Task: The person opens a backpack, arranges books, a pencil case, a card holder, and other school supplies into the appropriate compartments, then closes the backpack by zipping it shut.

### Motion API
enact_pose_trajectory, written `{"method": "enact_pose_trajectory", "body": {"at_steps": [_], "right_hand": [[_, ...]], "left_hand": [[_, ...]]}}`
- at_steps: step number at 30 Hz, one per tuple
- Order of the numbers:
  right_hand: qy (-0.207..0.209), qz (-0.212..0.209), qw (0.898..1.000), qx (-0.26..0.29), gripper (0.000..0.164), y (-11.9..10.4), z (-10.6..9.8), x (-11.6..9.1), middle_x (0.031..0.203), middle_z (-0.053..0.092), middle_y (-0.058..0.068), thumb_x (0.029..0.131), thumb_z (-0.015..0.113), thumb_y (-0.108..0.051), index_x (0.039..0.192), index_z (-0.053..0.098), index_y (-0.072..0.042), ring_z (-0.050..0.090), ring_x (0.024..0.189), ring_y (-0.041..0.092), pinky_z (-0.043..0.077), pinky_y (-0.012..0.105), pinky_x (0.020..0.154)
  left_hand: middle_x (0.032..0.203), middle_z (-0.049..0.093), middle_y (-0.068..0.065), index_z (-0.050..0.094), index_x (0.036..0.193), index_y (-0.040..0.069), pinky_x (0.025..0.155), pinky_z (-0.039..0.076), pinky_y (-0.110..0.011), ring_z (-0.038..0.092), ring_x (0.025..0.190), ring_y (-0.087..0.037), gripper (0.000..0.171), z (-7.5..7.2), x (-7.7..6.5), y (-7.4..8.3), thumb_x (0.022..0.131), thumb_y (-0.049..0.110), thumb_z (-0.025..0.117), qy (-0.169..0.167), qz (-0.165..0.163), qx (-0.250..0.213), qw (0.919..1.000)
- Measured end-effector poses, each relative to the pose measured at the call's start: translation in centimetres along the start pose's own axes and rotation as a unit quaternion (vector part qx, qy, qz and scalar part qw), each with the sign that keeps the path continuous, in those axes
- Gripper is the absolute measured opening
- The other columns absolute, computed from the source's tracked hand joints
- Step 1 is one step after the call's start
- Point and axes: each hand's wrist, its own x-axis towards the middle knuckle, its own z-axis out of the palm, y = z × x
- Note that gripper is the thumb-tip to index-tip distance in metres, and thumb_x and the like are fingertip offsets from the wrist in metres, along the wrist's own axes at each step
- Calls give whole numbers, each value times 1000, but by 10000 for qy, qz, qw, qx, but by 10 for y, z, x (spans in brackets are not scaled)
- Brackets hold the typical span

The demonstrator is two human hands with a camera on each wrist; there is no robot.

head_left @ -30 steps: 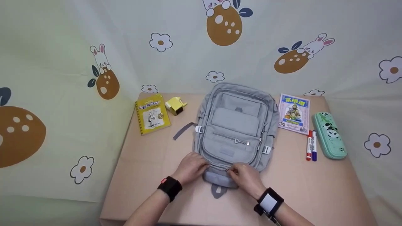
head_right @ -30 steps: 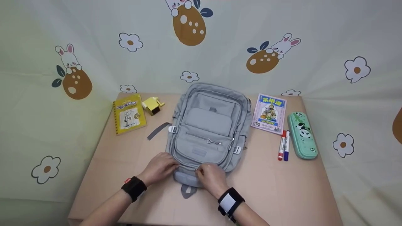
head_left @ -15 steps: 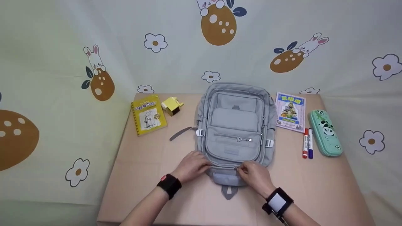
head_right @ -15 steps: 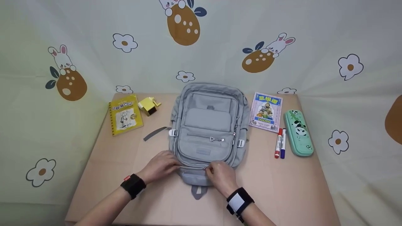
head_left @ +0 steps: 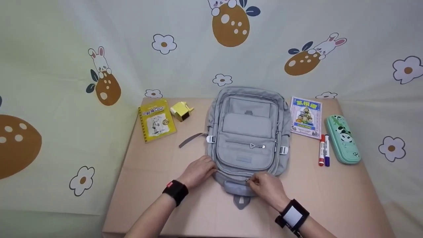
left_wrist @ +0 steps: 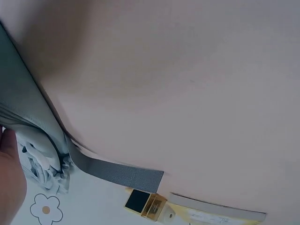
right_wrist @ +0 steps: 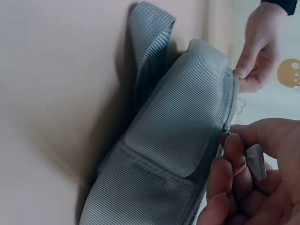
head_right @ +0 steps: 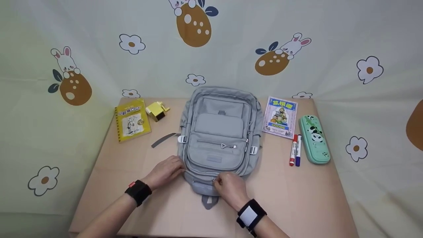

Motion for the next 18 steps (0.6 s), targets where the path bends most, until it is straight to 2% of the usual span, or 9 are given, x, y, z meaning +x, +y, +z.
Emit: {"method": "enact_pose_trajectory", "body": {"at_steps": [4,13,18], "right_hand": [[-131,-5,9998,119,10,-6,0,1,75,69,-13,86,80,-19,79,74,-22,56,61,0,47,23,55],[-489,-123,9968,626,10,-27,7,12,69,68,-14,90,76,-19,81,78,-18,52,53,0,44,24,48],[-552,-165,9966,580,11,-40,17,26,69,69,-13,91,77,-23,81,79,-19,52,50,0,44,24,47]], "left_hand": [[108,61,0,66,109,13,91,49,-34,56,105,-17,9,2,-1,2,104,18,61,196,-95,-99,9997],[106,59,0,62,109,13,84,49,-34,55,99,-17,9,5,-3,3,105,20,59,248,-311,-106,9992],[104,59,2,62,109,13,83,49,-33,55,97,-16,9,5,-2,4,105,20,59,270,-350,-150,9989]]}}
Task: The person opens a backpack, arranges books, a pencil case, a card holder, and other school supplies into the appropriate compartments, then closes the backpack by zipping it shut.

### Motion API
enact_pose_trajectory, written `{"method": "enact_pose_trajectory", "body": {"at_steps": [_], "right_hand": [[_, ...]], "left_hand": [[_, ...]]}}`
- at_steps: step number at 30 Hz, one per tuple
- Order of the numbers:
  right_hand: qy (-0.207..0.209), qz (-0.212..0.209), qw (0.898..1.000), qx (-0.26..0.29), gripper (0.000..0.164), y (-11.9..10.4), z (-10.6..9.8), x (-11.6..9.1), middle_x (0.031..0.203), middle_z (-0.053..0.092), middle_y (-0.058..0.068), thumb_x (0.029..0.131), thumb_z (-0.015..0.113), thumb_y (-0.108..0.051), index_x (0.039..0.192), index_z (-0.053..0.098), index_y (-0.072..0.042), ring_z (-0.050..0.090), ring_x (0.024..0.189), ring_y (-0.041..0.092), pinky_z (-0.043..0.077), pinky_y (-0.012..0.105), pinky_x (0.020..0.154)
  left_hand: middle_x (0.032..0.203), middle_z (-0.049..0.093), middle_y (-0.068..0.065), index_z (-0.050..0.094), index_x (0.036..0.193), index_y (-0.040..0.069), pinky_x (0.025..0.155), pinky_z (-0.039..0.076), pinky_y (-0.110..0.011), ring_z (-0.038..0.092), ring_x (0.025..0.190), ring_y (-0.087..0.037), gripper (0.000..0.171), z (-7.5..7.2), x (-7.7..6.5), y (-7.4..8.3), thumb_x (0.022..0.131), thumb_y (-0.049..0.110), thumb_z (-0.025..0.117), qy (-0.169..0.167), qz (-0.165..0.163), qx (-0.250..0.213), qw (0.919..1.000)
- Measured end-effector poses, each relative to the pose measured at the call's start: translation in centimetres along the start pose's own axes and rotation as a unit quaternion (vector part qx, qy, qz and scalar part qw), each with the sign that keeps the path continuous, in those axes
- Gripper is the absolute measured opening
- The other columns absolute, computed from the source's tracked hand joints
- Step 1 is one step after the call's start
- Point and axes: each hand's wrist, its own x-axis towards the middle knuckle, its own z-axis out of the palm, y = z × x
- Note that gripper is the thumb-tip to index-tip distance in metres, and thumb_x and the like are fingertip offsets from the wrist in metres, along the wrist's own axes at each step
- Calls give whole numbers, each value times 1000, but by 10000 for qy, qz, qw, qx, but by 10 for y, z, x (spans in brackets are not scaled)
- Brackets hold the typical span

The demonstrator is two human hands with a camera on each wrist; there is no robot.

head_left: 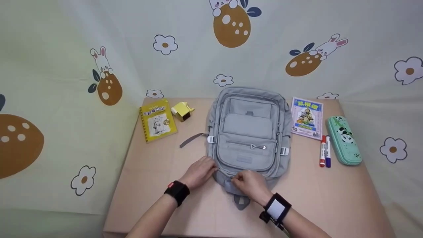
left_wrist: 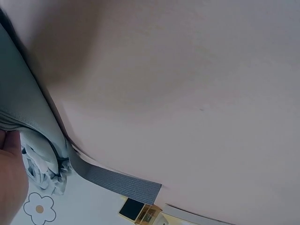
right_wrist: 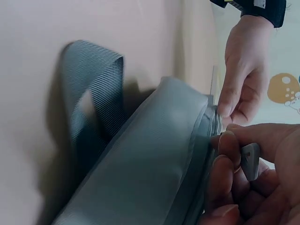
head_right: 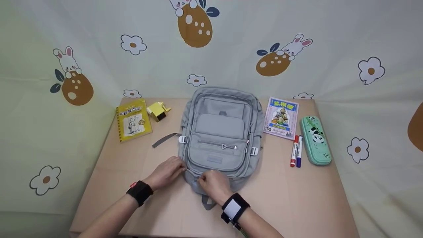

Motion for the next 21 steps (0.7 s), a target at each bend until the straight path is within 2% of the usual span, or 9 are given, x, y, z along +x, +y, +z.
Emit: {"method": "enact_pose_trajectory", "body": {"at_steps": [6,12,17,21], "right_hand": [[-63,-74,9999,-105,10,-10,12,16,74,72,-10,91,76,-24,85,81,-18,55,55,0,47,24,52],[-195,76,9998,-66,10,-12,16,19,71,69,-14,91,76,-26,85,80,-20,55,54,1,47,24,51],[-244,68,9997,-38,12,-9,15,19,68,65,-17,91,76,-29,82,79,-21,54,53,2,45,25,49],[-163,-15,9997,-156,13,-7,16,18,71,67,-16,91,76,-30,80,79,-23,54,55,1,45,26,50]], "left_hand": [[100,56,4,61,108,14,79,48,-31,53,93,-14,7,0,-1,1,105,20,59,-12,-35,-70,10000],[100,56,4,63,107,15,79,48,-30,53,93,-12,7,-1,-2,1,105,21,60,-57,-53,-137,9999],[103,59,4,65,108,15,83,50,-31,55,98,-13,8,-2,-4,2,103,21,62,-81,19,-122,9999],[107,61,3,66,114,15,89,50,-31,56,103,-14,15,-1,-8,3,99,19,66,-43,124,-158,9998]]}}
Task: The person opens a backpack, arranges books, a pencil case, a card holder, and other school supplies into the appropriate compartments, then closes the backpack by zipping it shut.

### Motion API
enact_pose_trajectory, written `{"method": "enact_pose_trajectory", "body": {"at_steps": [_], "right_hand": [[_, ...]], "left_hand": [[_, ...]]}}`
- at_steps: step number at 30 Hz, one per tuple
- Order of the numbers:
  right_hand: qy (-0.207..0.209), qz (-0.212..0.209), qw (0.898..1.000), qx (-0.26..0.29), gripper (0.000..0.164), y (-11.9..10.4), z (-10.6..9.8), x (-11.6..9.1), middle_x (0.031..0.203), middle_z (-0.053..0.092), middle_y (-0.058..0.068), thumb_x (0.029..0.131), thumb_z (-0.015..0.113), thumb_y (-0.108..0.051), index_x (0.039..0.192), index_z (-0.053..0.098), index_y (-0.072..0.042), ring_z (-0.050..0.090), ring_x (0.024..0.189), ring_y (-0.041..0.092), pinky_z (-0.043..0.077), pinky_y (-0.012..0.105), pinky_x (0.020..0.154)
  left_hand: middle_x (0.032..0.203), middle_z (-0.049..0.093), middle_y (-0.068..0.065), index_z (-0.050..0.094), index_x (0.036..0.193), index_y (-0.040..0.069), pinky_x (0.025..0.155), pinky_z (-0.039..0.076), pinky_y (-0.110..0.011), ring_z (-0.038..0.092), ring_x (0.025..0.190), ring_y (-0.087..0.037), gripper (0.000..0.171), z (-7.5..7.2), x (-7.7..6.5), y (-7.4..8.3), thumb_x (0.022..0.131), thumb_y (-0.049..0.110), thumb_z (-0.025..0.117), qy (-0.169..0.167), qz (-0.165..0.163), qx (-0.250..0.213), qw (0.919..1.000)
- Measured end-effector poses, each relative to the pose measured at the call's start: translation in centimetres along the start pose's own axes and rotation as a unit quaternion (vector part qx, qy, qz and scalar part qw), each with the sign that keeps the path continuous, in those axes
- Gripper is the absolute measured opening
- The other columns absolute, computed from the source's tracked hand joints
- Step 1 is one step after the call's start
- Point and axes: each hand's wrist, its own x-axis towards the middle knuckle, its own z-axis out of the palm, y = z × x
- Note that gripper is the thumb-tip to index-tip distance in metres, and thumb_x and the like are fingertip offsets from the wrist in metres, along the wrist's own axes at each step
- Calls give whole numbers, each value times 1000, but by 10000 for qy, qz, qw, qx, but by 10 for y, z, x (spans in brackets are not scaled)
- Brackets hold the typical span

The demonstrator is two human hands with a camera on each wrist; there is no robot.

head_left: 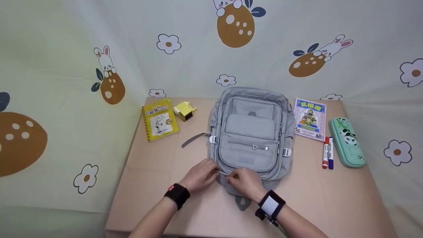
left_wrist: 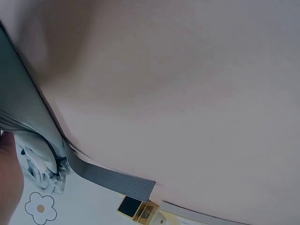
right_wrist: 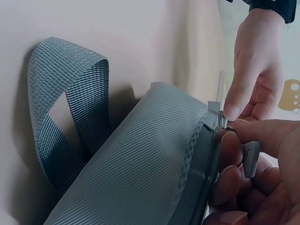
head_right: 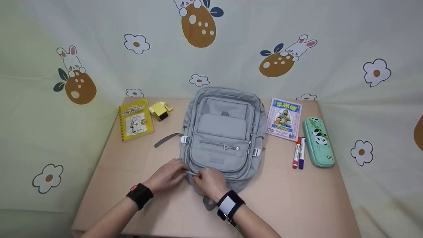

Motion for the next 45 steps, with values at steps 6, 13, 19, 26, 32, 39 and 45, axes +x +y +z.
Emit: {"method": "enact_pose_trajectory", "body": {"at_steps": [6,13,19,26,32,39,45], "right_hand": [[40,-144,9998,-164,11,1,1,1,75,70,-13,91,75,-26,81,78,-23,57,60,2,47,26,55],[-84,-73,9998,-154,10,1,1,-1,74,67,-15,90,73,-26,81,77,-25,55,59,2,47,26,55],[-142,43,9999,29,10,-1,1,-1,72,67,-16,89,73,-25,81,78,-24,55,55,2,47,26,51],[44,73,9996,252,14,-7,6,2,66,67,-16,90,75,-25,78,79,-20,54,52,1,46,25,48],[269,-46,9996,114,15,-18,16,17,66,67,-17,89,76,-27,75,80,-22,54,53,2,45,26,51],[174,18,9998,74,17,-28,25,36,61,63,-15,89,75,-28,73,79,-22,51,50,6,43,29,50],[51,141,9993,334,16,-21,25,32,67,67,-16,90,76,-31,77,79,-23,56,55,5,47,29,54]], "left_hand": [[119,67,-2,70,119,13,109,41,-33,55,124,-19,23,-6,7,-11,97,18,68,26,548,764,9956],[142,60,-8,67,133,11,118,32,-40,47,140,-26,31,-33,21,-36,103,14,59,-645,994,1736,9777],[136,63,-9,67,130,5,110,40,-35,55,129,-23,33,-40,28,-45,104,6,48,-1014,773,1207,9845],[118,69,-2,76,117,14,100,46,-31,58,116,-19,21,-34,31,-45,100,13,62,-558,1056,1399,9829],[106,69,1,78,109,17,91,49,-32,59,108,-18,18,-30,35,-40,102,23,63,-295,906,1334,9865],[109,71,2,78,110,17,97,48,-31,58,115,-18,17,-25,31,-42,102,23,64,-271,679,1259,9893],[120,68,-1,71,119,13,105,45,-33,56,122,-19,20,-23,18,-38,99,16,66,-95,494,912,9946]]}}
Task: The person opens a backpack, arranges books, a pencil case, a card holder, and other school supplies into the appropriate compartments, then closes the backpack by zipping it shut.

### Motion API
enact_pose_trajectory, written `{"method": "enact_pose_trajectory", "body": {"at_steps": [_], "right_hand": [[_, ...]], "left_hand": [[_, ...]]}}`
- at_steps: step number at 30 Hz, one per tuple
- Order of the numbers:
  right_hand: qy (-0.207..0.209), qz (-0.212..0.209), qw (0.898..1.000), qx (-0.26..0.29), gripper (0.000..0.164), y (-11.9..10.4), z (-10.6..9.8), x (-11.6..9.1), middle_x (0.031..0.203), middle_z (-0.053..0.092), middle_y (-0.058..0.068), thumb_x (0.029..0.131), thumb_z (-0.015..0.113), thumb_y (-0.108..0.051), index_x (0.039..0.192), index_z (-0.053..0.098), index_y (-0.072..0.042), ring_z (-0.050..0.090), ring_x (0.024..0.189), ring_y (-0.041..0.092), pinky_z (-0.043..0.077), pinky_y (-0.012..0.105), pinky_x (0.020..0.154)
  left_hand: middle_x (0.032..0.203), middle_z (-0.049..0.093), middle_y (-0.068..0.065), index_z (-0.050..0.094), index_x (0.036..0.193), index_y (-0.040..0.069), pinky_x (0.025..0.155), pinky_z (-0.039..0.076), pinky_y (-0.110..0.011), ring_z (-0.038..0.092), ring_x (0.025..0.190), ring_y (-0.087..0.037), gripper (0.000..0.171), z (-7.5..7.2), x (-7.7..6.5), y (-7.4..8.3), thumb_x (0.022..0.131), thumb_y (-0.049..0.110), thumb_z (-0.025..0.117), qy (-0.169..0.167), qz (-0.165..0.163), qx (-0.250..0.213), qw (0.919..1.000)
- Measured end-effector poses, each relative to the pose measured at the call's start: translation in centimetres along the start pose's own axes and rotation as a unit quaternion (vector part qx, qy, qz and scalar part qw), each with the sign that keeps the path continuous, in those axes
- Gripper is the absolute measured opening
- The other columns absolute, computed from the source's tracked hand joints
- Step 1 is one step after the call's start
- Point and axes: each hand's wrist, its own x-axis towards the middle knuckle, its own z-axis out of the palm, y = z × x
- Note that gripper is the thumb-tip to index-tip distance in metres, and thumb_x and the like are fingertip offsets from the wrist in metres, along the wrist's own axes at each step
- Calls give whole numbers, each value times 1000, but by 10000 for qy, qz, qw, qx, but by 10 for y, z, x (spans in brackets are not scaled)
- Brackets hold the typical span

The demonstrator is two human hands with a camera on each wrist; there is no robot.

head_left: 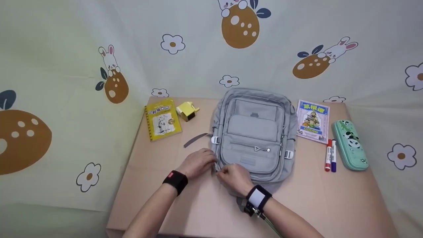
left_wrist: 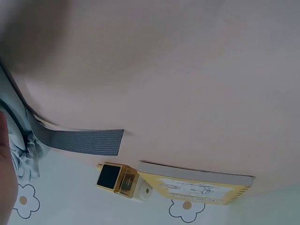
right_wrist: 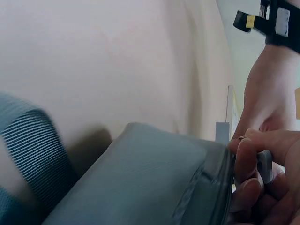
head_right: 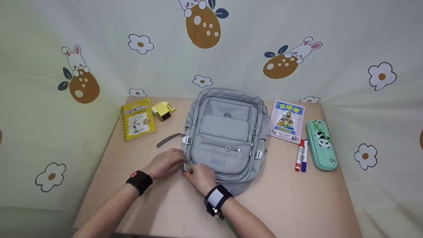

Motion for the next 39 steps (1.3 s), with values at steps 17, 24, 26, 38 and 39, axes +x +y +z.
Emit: {"method": "enact_pose_trajectory", "body": {"at_steps": [17,24,26,38,39], "right_hand": [[249,-477,9985,-23,11,9,-13,-9,86,67,-13,93,74,-31,95,78,-20,60,76,8,50,29,68],[174,-880,9877,-1282,17,19,-4,-9,85,63,-6,88,79,-28,98,79,-14,60,77,15,49,33,66],[336,-974,9863,-1291,9,22,-1,-11,82,62,-6,87,80,-23,91,79,-15,60,75,14,49,33,64],[790,-1535,9745,-1432,6,30,0,-24,79,64,-6,84,82,-17,82,76,-16,63,71,14,53,33,63],[819,-1613,9728,-1445,6,31,0,-25,79,64,-6,84,82,-17,83,76,-16,63,72,15,53,34,64]], "left_hand": [[98,67,4,69,105,15,80,53,-28,63,92,-9,15,18,-30,52,93,7,72,835,-1522,-1225,9772],[99,68,7,76,110,18,84,53,-31,64,95,-8,15,14,-35,52,97,12,71,805,-2098,-1749,9586],[98,68,7,76,108,18,84,53,-31,63,94,-7,12,14,-33,53,97,14,71,782,-2140,-1921,9546],[95,63,10,73,104,18,83,53,-31,61,90,-7,6,9,-32,47,99,20,70,334,-2323,-1818,9549],[95,64,9,73,104,18,83,53,-32,61,90,-8,6,8,-32,46,99,20,69,329,-2307,-1782,9560]]}}
